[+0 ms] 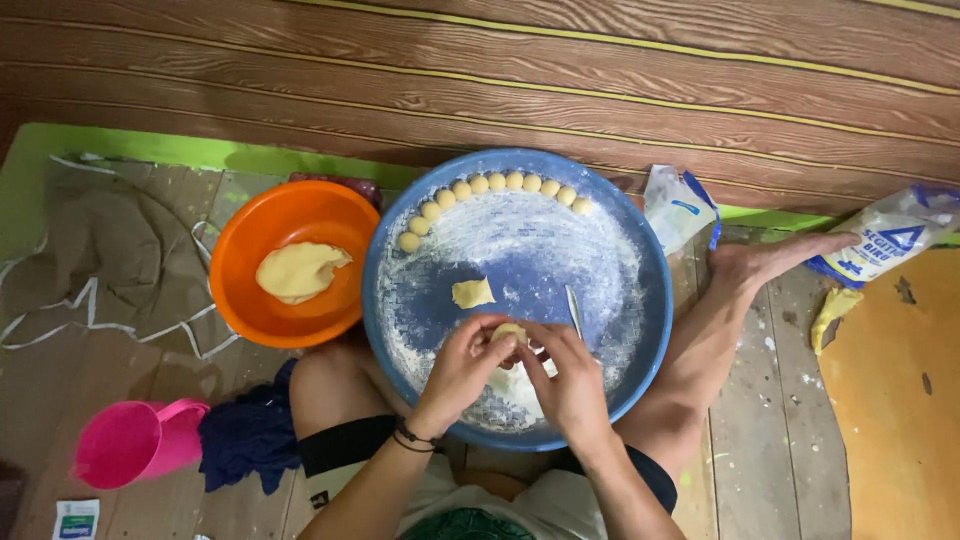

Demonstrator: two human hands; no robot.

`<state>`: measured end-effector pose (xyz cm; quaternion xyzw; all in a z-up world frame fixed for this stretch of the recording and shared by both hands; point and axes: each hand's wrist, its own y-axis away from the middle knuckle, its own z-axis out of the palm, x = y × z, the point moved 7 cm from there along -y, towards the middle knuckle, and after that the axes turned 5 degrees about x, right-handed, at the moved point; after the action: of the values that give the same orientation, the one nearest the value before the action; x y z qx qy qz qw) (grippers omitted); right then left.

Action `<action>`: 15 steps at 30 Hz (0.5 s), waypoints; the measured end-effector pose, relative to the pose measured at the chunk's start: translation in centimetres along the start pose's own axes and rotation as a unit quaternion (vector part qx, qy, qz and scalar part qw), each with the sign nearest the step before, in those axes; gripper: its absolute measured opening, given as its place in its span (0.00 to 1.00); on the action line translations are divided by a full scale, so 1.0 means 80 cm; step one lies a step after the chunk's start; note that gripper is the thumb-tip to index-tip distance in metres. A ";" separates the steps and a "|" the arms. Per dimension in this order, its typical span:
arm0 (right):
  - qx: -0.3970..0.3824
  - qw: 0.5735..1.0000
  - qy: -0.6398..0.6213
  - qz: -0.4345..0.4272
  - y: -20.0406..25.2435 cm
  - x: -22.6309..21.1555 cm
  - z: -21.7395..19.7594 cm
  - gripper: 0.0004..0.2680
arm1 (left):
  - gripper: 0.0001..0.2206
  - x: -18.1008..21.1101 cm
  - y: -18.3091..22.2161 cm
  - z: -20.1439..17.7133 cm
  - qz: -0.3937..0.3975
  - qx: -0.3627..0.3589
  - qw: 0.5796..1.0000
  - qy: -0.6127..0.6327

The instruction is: Shaping small pieces of dough into uniform balls and arranging them in a floured tray.

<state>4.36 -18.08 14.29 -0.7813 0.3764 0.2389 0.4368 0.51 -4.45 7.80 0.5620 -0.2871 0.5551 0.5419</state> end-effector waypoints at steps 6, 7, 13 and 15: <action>-0.071 0.995 0.013 0.072 0.030 0.021 0.042 0.11 | 0.10 -0.046 0.004 -0.027 0.008 0.025 0.999 0.022; -0.070 0.994 0.001 0.080 0.033 0.027 0.047 0.08 | 0.13 -0.054 0.006 -0.033 -0.008 0.036 0.999 0.016; -0.109 0.962 -0.076 0.239 0.034 0.071 0.079 0.05 | 0.17 -0.058 -0.005 -0.059 -0.010 0.043 0.999 0.013; -0.115 0.957 -0.085 0.253 0.027 0.074 0.083 0.05 | 0.18 -0.055 -0.011 -0.063 -0.002 0.039 0.999 0.012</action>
<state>5.91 -15.30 5.73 -0.6823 0.4935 0.4483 0.2999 -1.23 -0.82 2.39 0.5767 -0.2572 0.5715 0.5241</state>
